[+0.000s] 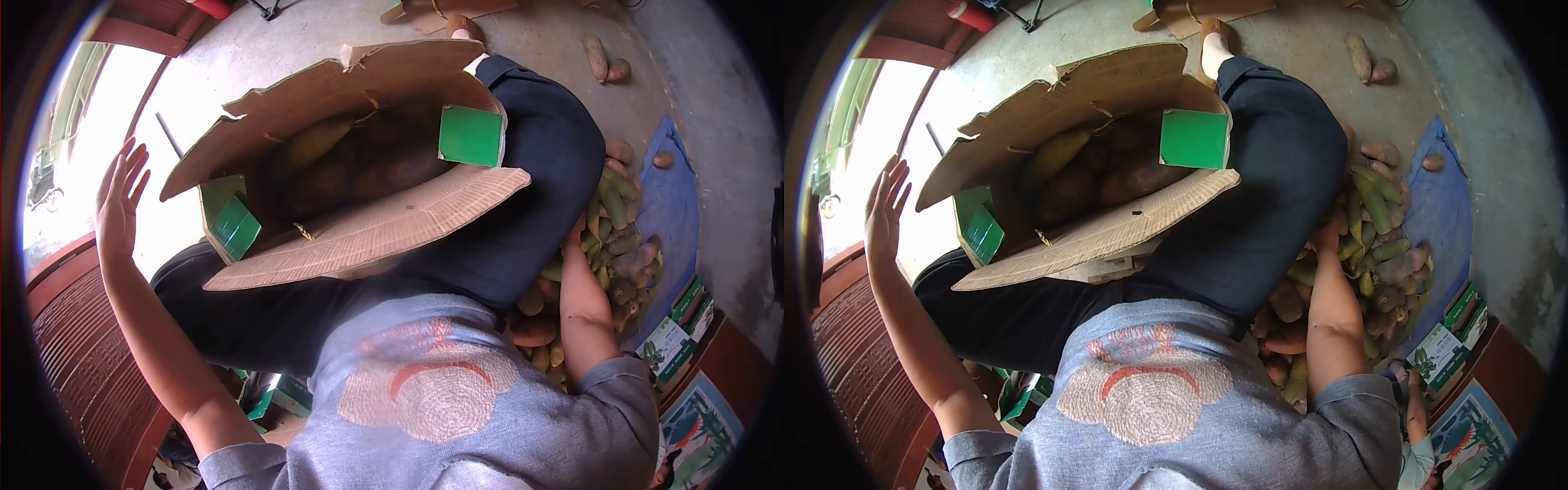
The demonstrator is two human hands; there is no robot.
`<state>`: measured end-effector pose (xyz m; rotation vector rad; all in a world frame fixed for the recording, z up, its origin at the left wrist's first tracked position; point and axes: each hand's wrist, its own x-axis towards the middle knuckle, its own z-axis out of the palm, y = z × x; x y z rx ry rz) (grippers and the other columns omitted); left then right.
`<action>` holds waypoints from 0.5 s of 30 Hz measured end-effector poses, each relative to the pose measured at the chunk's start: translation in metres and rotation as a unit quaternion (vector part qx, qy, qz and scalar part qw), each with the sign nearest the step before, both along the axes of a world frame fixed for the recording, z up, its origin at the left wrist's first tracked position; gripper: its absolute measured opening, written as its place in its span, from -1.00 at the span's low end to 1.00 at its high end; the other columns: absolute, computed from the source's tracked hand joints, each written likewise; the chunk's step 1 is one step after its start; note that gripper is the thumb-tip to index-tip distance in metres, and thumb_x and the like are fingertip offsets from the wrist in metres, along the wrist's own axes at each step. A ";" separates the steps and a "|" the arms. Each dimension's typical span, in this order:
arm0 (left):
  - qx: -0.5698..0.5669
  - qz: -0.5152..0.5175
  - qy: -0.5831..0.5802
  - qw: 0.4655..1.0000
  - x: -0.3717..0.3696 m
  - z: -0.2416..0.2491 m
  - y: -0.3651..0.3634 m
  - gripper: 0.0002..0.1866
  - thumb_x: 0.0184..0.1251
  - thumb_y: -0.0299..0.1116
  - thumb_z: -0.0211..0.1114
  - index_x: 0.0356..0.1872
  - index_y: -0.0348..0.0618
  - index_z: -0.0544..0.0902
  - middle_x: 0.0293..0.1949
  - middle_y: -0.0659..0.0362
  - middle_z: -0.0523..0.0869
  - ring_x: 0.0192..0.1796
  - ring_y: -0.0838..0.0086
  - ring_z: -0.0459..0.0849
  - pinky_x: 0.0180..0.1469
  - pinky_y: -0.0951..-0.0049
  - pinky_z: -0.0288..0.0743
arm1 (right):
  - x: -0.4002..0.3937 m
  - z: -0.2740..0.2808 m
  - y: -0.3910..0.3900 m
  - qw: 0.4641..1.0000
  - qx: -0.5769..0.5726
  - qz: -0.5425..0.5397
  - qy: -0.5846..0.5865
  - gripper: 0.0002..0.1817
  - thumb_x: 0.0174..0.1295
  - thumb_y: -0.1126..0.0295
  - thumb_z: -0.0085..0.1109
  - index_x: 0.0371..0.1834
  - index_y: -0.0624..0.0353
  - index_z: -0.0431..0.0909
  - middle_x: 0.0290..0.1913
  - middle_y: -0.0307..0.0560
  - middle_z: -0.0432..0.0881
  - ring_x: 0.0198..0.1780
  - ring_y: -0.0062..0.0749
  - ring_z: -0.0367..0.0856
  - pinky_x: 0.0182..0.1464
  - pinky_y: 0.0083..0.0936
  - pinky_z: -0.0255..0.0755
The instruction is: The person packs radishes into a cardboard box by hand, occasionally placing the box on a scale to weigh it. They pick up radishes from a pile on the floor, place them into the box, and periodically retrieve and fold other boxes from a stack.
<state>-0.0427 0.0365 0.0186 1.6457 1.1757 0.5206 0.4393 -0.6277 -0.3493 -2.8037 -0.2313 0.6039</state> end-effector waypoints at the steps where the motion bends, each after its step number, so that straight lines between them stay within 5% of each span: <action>1: -0.004 -0.007 -0.009 1.000 0.004 0.001 0.001 -0.46 0.45 -0.03 0.04 0.27 -0.22 0.41 0.22 -0.06 0.48 0.31 0.18 0.42 0.35 0.16 0.27 | 0.003 0.000 -0.001 0.998 0.031 0.056 -0.012 0.00 -0.03 -0.10 0.31 0.48 -0.13 0.00 0.39 0.14 0.19 0.38 0.00 0.19 0.37 -0.25 0.12; 3: 0.005 -0.033 -0.025 0.999 0.011 0.004 0.004 -0.45 0.43 -0.02 0.05 0.26 -0.21 0.42 0.23 -0.07 0.48 0.32 0.18 0.41 0.35 0.15 0.27 | 0.004 0.019 0.002 0.992 0.024 0.116 -0.045 -0.06 0.04 -0.12 0.24 0.47 -0.17 0.00 0.37 0.12 0.22 0.33 0.08 0.23 0.33 -0.23 0.17; 5: 0.012 -0.063 -0.042 0.997 0.018 0.008 0.009 -0.45 0.43 -0.01 0.06 0.26 -0.20 0.42 0.23 -0.06 0.49 0.32 0.19 0.42 0.35 0.15 0.27 | -0.001 0.053 0.023 0.972 0.101 -0.142 0.157 -0.13 0.09 -0.10 0.20 0.46 -0.19 0.05 0.36 0.09 0.23 0.30 0.11 0.25 0.31 -0.23 0.20; 9: 0.018 -0.120 -0.058 0.991 0.042 0.016 0.006 -0.47 0.50 -0.07 -0.06 0.30 -0.24 0.36 0.25 -0.06 0.46 0.35 0.21 0.37 0.39 0.16 0.19 | -0.006 0.101 0.034 0.811 0.263 -0.411 0.324 -0.24 0.14 -0.03 0.17 0.43 -0.32 0.11 0.35 0.03 0.25 0.31 0.04 0.25 0.25 -0.27 0.26; 15: 0.060 -0.192 -0.056 0.978 0.059 0.007 -0.001 -0.50 0.43 -0.01 0.03 0.23 -0.10 0.48 0.13 0.02 0.59 0.25 0.27 0.50 0.30 0.22 0.33 | -0.009 0.196 0.059 0.828 0.410 -0.342 0.173 -0.29 0.15 0.04 0.24 0.28 0.21 0.28 0.23 0.09 0.36 0.17 -0.07 0.38 0.16 -0.26 0.37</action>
